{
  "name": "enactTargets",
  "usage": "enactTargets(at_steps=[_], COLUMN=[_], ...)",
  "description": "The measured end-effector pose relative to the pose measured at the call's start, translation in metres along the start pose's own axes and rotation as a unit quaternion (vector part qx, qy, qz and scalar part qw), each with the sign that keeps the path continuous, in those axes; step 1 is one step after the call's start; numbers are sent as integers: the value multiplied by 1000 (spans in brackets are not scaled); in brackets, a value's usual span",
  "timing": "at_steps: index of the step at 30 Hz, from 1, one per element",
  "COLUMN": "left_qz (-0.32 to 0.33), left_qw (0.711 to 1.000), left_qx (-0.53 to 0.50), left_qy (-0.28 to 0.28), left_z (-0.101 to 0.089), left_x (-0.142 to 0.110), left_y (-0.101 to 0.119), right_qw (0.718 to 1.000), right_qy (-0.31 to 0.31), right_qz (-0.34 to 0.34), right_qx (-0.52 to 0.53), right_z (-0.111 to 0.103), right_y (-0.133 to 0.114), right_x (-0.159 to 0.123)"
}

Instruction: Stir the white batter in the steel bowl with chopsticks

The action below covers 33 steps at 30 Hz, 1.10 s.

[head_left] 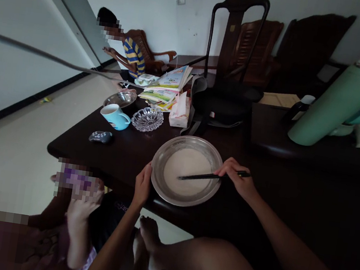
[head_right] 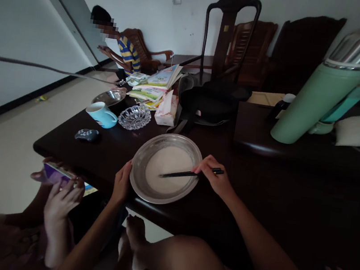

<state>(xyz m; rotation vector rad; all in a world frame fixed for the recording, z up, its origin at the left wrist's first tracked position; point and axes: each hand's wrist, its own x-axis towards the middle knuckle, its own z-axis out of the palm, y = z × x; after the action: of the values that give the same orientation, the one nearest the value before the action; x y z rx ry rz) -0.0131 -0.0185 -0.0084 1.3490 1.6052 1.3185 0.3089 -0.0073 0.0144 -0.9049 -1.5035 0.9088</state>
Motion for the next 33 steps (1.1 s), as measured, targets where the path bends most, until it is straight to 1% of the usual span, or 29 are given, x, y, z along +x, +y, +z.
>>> enactTargets(at_steps=[1, 2, 3, 5, 6, 7, 8, 10, 11, 12, 13, 15, 16, 17, 18, 20, 21, 22, 25, 26, 27, 28, 30, 31, 32, 33], left_qz=[0, 0, -1, -2, -3, -5, -7, -8, -8, -7, -6, -3, -2, -2, -2, -4, -5, -6, -6, -6, -6, -6, -6, -5, -5, -5], left_qw=[1000, 1000, 1000, 1000, 1000, 1000, 1000, 1000, 1000, 1000, 1000, 1000, 1000, 1000, 1000, 1000, 1000, 1000, 1000, 1000, 1000, 1000, 1000, 1000, 1000, 1000], left_qx=[-1, 0, 2, 6, 7, 7, 6, 2, -1, -3, -4, -3, -2, -2, -3, -7, -9, -10, -4, 0, 3, 4, 2, 0, 0, 2], left_qy=[0, -1, -1, -2, -2, -2, -3, -3, -2, -3, -3, -4, -6, -5, -5, -2, 0, 1, 0, 0, 0, 1, 1, 0, -1, -2], left_z=[0, 0, 0, 0, 0, -1, -1, -1, -1, -1, -1, -1, -1, 0, 0, 0, 0, 0, -1, -1, -1, -1, -1, -1, -1, -1], left_x=[0, 0, 0, -1, -1, 0, 0, 0, 0, 1, 1, 0, 0, 0, 0, -1, -1, -1, 0, 0, 0, 0, 0, -1, -1, -1], left_y=[0, 0, 0, 0, 0, -1, -2, -3, -4, -4, -4, -4, -4, -3, -3, -2, -1, -1, -1, -1, -1, -1, -2, -2, -2, -2], right_qw=[1000, 999, 999, 996, 995, 994, 997, 1000, 1000, 999, 999, 996, 994, 995, 997, 1000, 1000, 999, 996, 995, 995, 997, 1000, 999, 999, 998], right_qy=[-11, -5, 21, 86, 101, 96, 71, 8, -5, 1, 26, 91, 105, 99, 73, 6, -11, -9, 80, 96, 93, 69, 2, -16, -15, 5], right_qz=[-8, -13, -14, -2, 6, 11, 12, 1, -6, -10, -10, -3, 2, 5, 3, -6, -11, -15, -3, 4, 10, 12, 5, -2, -7, -9], right_qx=[-22, -35, -35, 1, 24, 40, 42, 6, -19, -36, -39, -7, 14, 28, 29, -3, -25, -43, -44, -34, -25, -20, -28, -37, -48, -56], right_z=[0, 0, -1, -2, -3, -3, -2, -1, 0, 0, -1, -3, -3, -3, -3, -2, -1, -1, -3, -4, -4, -4, -3, -2, -2, -3], right_y=[0, 0, 0, 0, 0, 0, 0, -1, -2, -2, -2, -2, -2, -2, -2, -3, -3, -4, -4, -4, -3, -3, -3, -3, -3, -4], right_x=[0, 0, 0, 1, 1, 0, 0, 0, 0, 0, 0, 0, 0, 0, 0, 0, 0, 0, 0, -1, -1, -1, -1, -1, -1, -1])
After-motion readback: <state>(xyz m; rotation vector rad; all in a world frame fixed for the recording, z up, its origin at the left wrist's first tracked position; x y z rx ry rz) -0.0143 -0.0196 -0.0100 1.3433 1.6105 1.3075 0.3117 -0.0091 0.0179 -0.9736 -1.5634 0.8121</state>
